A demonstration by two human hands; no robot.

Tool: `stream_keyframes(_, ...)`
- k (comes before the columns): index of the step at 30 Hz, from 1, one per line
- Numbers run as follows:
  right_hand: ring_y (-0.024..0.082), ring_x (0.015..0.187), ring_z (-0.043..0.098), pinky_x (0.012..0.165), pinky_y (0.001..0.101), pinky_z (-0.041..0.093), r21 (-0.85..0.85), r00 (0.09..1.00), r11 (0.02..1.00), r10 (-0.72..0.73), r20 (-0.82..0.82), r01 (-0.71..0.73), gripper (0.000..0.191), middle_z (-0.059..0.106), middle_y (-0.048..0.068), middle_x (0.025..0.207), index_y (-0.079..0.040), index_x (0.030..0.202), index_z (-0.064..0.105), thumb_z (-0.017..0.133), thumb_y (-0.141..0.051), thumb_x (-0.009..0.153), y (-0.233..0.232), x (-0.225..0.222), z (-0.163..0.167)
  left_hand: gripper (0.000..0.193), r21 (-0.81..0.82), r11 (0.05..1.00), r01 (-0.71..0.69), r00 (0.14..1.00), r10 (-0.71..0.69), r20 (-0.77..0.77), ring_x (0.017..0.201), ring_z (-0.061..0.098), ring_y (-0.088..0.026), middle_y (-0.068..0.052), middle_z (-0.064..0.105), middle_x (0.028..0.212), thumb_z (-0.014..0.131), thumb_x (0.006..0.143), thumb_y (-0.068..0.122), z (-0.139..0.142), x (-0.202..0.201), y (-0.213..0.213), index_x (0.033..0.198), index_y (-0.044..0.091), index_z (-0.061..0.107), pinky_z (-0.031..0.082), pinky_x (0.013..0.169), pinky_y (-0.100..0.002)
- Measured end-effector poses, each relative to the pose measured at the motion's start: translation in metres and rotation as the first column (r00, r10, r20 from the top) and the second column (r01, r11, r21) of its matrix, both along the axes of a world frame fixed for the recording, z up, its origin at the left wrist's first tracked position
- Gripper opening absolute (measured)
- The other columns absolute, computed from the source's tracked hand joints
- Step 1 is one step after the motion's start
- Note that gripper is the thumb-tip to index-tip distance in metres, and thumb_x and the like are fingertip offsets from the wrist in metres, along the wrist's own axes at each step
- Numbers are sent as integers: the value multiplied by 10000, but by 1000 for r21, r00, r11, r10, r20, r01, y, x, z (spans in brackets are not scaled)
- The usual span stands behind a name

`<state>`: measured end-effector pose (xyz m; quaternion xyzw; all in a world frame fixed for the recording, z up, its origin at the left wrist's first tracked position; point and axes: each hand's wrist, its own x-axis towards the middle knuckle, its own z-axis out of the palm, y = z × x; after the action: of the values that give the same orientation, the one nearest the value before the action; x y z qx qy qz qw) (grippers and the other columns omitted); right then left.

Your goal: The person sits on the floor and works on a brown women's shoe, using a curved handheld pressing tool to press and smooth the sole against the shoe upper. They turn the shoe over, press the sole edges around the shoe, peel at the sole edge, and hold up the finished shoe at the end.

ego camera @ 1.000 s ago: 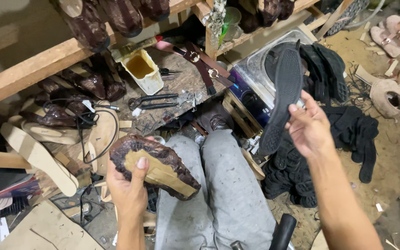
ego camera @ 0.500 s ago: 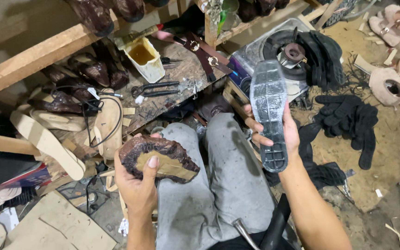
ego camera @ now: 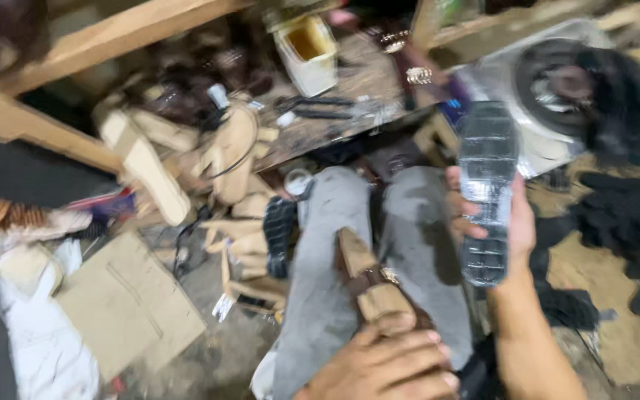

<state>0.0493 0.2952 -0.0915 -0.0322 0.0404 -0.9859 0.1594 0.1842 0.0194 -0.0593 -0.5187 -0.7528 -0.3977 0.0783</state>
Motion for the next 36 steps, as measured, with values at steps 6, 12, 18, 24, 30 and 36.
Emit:
stream_keyframes(6, 244, 952, 481, 714, 333, 469, 118, 999, 992, -33, 3, 32, 649, 510, 210, 1258, 13, 1466, 411, 464, -557, 1161, -6, 2, -16, 391, -21, 998, 53, 993, -51, 106, 1465, 564, -233, -109, 595, 1518, 461, 1077, 143, -10, 8, -6, 1440, 59, 575, 328, 1336, -408)
stream_keyframes(12, 202, 883, 514, 705, 321, 456, 562, 974, 797, -152, -166, 220, 582, 493, 21, 995, -68, 1433, 484, 716, -420, 1032, -17, 15, -1, 371, 298, 944, -141, 988, 113, 109, 1368, 604, -268, -110, 632, 1421, 659, 1080, 139, 33, -49, -31, 1429, 79, 547, 405, 1252, -384)
stream_keyframes(18, 220, 796, 674, 613, 414, 604, 822, 923, 427, -251, -292, 377, 373, 668, 99, 1068, -58, 1283, 547, 700, -202, 975, -78, 41, 19, 433, 448, 655, -609, 655, 97, 749, 1131, 659, -158, -98, 711, 1242, 667, 967, 46, 71, -106, -56, 1387, -17, 581, 527, 1048, -315)
stream_keyframes(24, 210, 721, 713, 601, 395, 623, 840, 951, 446, -159, -263, 307, 282, 723, 130, 967, 1, 1153, 604, 654, -220, 985, -129, 40, 15, 516, 543, 586, -601, 673, 5, 739, 1172, 624, -153, -92, 663, 1289, 685, 955, 59, 53, -133, -56, 1434, -19, 511, 487, 1067, -322)
stream_keyframes(30, 189, 626, 700, 540, 356, 613, 886, 964, 381, -73, -254, 262, 254, 733, 120, 862, 21, 1062, 612, 677, -209, 977, -148, 30, 16, 499, 597, 595, -538, 716, -52, 696, 1243, 636, -138, -80, 677, 1336, 645, 1010, 149, 50, -123, -61, 1470, -8, 531, 483, 1135, -289)
stream_keyframes(36, 177, 627, 715, 521, 341, 622, 893, 967, 374, -67, -244, 251, 245, 729, 116, 855, 11, 1054, 621, 665, -213, 963, -155, 27, 26, 480, 531, 548, -646, 679, 96, 728, 1080, 663, -110, -64, 712, 1183, 728, 950, 103, 60, -119, -48, 1389, -23, 579, 551, 992, -282)
